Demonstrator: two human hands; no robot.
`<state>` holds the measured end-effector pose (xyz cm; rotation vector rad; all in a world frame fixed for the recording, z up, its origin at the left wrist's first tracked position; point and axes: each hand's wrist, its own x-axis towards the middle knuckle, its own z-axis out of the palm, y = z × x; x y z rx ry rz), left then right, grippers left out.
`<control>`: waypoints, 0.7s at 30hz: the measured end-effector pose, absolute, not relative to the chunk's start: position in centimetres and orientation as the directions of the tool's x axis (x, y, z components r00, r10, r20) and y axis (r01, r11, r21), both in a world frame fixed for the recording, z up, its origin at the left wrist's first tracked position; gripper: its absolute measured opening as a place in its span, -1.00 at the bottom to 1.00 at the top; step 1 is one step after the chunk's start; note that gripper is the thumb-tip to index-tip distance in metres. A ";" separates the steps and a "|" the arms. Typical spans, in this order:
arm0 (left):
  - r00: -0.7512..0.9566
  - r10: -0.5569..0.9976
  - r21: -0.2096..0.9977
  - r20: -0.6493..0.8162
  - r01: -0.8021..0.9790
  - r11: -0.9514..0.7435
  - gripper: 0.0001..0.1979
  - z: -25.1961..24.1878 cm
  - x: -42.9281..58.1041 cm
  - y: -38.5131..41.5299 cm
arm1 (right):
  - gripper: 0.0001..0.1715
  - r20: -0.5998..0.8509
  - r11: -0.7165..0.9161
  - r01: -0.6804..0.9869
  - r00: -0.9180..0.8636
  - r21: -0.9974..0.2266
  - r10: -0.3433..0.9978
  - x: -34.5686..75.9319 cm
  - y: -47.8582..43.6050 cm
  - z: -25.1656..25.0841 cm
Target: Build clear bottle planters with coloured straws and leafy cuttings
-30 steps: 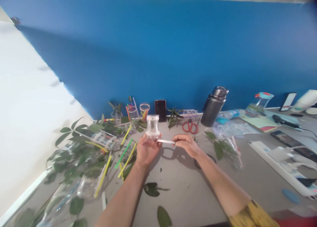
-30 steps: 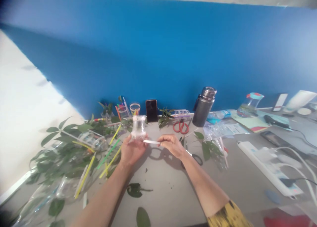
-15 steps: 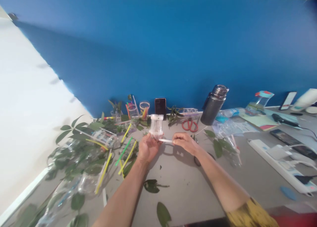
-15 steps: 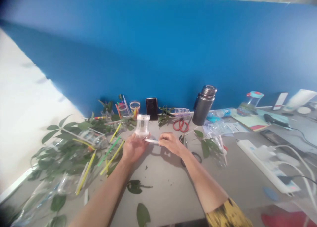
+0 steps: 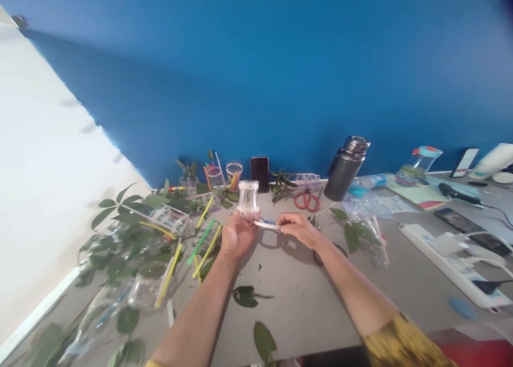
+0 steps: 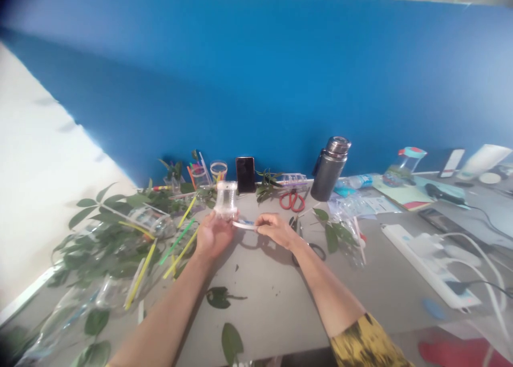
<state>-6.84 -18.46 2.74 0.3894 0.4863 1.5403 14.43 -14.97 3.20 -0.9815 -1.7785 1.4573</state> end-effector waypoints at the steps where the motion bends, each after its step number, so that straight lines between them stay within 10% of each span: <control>1: -0.033 0.998 0.533 -0.052 -0.846 0.000 -0.82 2.8 -6.9 -18.5 | -0.82 0.022 0.117 0.148 -0.525 -0.982 0.851 14.4 -15.1 3.3; 21: -0.058 0.997 0.561 -0.053 -0.828 -0.019 -0.81 2.8 -7.0 -18.4 | -0.81 0.073 0.196 0.189 -0.517 -0.962 0.853 14.4 -15.1 2.9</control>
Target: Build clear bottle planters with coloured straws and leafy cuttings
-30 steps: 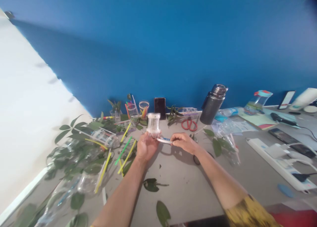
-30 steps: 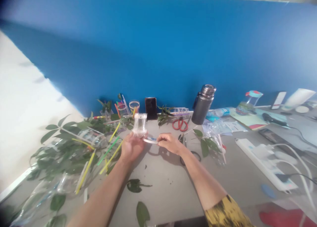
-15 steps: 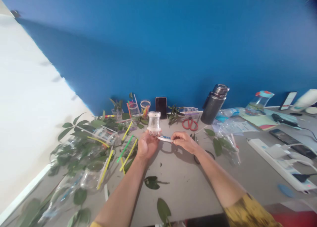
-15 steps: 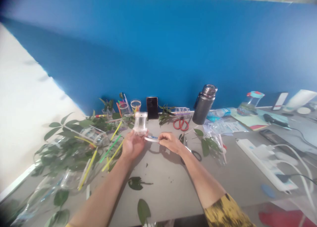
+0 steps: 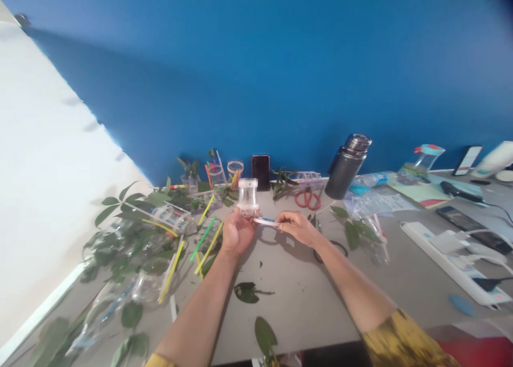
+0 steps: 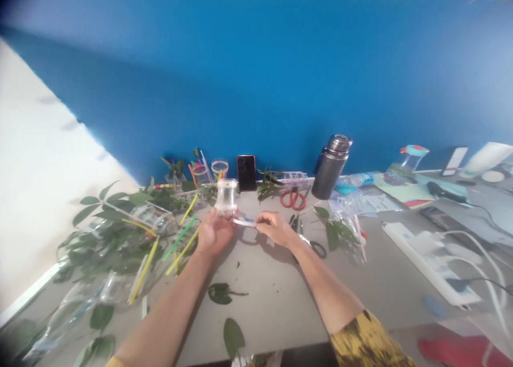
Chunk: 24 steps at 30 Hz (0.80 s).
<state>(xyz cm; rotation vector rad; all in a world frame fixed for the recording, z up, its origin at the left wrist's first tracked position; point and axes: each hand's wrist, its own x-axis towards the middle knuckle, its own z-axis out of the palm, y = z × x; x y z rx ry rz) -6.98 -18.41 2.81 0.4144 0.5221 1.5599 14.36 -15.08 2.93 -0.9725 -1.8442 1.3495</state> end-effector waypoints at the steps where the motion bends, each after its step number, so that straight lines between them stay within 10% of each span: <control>1: -0.055 0.997 0.562 -0.055 -0.827 -0.015 -0.81 2.8 -6.9 -18.4 | -0.81 0.069 0.198 0.206 -0.506 -0.958 0.860 14.3 -15.0 2.8; 17: -0.084 0.969 0.410 -0.232 -0.912 0.019 -0.70 3.0 -7.6 -18.5 | -0.48 0.116 0.043 -0.150 -0.524 -0.988 0.844 14.8 -14.8 2.7; 24: -0.091 0.957 0.378 -0.275 -0.926 0.020 -0.71 3.1 -7.6 -18.5 | -0.51 0.171 0.186 -0.006 -0.421 -0.983 0.891 14.7 -14.7 2.9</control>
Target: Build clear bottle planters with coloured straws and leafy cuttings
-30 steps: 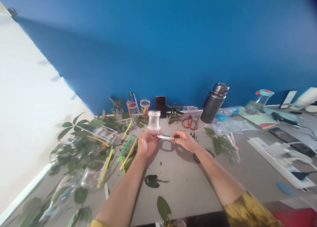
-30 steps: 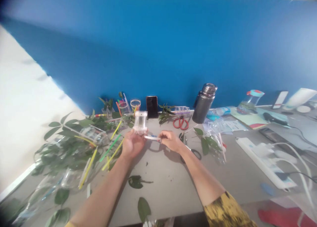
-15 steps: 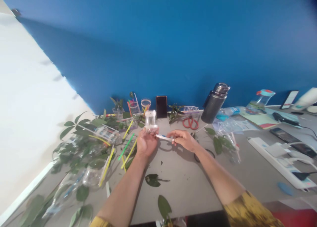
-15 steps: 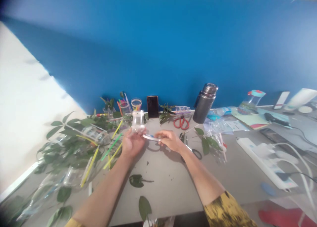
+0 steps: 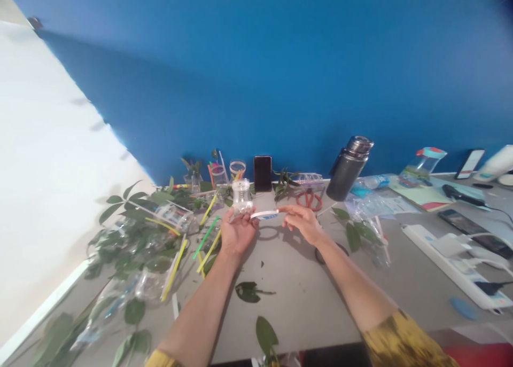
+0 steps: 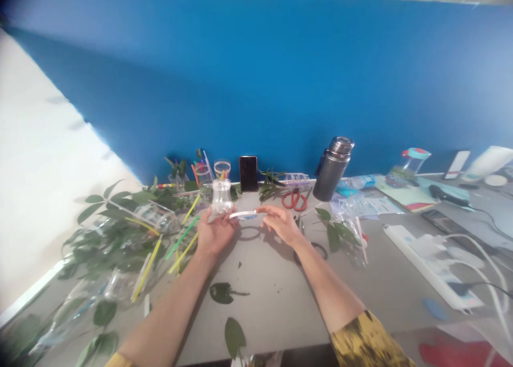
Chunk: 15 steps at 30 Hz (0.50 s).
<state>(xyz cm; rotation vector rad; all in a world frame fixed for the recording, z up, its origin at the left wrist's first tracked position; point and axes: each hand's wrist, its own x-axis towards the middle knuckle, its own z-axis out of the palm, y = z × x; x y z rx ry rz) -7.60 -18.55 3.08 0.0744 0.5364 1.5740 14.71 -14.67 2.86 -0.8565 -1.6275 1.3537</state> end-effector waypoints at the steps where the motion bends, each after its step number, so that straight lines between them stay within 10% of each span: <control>1: -0.084 0.956 0.378 -0.282 -0.925 0.030 -0.71 3.1 -7.6 -18.5 | -0.53 0.192 0.223 0.028 -0.407 -0.974 0.893 14.6 -14.7 2.8; 15: 0.075 0.963 0.529 -0.259 -0.823 0.206 -0.82 2.3 -6.9 -18.9 | -0.63 0.179 0.180 -0.038 -0.424 -0.983 0.887 14.4 -15.0 2.6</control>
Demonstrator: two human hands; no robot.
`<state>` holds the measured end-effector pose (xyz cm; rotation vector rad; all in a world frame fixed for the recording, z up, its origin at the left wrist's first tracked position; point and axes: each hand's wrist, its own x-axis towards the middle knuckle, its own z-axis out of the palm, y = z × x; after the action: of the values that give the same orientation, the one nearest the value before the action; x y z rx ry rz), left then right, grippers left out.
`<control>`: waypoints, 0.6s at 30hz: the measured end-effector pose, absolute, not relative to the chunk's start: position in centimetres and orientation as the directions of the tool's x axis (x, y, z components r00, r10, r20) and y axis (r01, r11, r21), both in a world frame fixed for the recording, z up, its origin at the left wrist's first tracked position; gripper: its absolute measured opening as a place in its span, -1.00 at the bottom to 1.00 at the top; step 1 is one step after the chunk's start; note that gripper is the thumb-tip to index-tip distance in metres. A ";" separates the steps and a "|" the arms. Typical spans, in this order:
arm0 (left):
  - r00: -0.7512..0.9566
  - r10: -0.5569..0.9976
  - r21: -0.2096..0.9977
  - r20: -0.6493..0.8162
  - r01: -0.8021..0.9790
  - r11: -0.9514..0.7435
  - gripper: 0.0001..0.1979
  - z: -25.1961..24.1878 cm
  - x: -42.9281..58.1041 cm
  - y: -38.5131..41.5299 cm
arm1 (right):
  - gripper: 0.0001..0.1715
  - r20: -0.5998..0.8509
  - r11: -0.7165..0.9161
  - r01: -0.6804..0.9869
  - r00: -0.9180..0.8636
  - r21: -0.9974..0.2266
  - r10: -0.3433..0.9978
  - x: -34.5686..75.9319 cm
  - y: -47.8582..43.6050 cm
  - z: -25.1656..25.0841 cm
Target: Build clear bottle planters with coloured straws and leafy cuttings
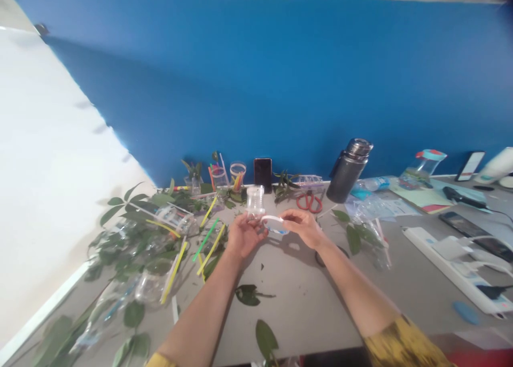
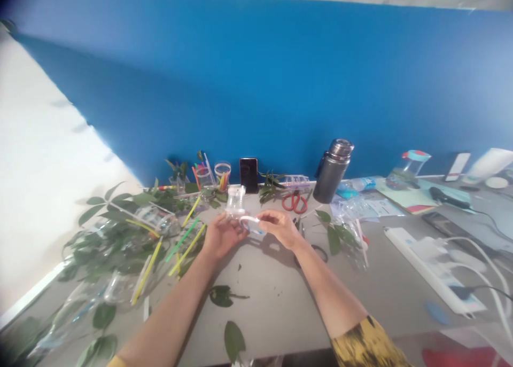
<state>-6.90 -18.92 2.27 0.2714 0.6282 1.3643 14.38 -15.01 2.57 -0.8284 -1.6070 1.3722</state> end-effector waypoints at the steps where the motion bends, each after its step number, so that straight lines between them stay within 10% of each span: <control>1: 0.039 0.968 0.573 -0.248 -0.800 0.179 -0.85 2.1 -6.9 -18.9 | -0.64 0.171 0.180 -0.021 -0.435 -0.983 0.884 14.4 -15.1 2.7; 9: -0.106 0.992 0.765 -0.066 -0.644 -0.018 -0.69 1.5 -6.3 -18.7 | -0.71 0.166 0.226 0.095 -0.426 -0.969 0.889 14.6 -14.9 2.7; 18: -0.172 0.981 0.944 -0.086 -0.330 0.025 -0.43 1.4 -5.9 -19.0 | -0.85 0.586 0.601 0.276 -0.144 -0.750 0.798 14.6 -14.2 2.8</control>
<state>-5.86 -19.03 1.35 0.8260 1.1120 1.4386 14.56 -14.15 2.78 -0.8925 -1.7052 0.5784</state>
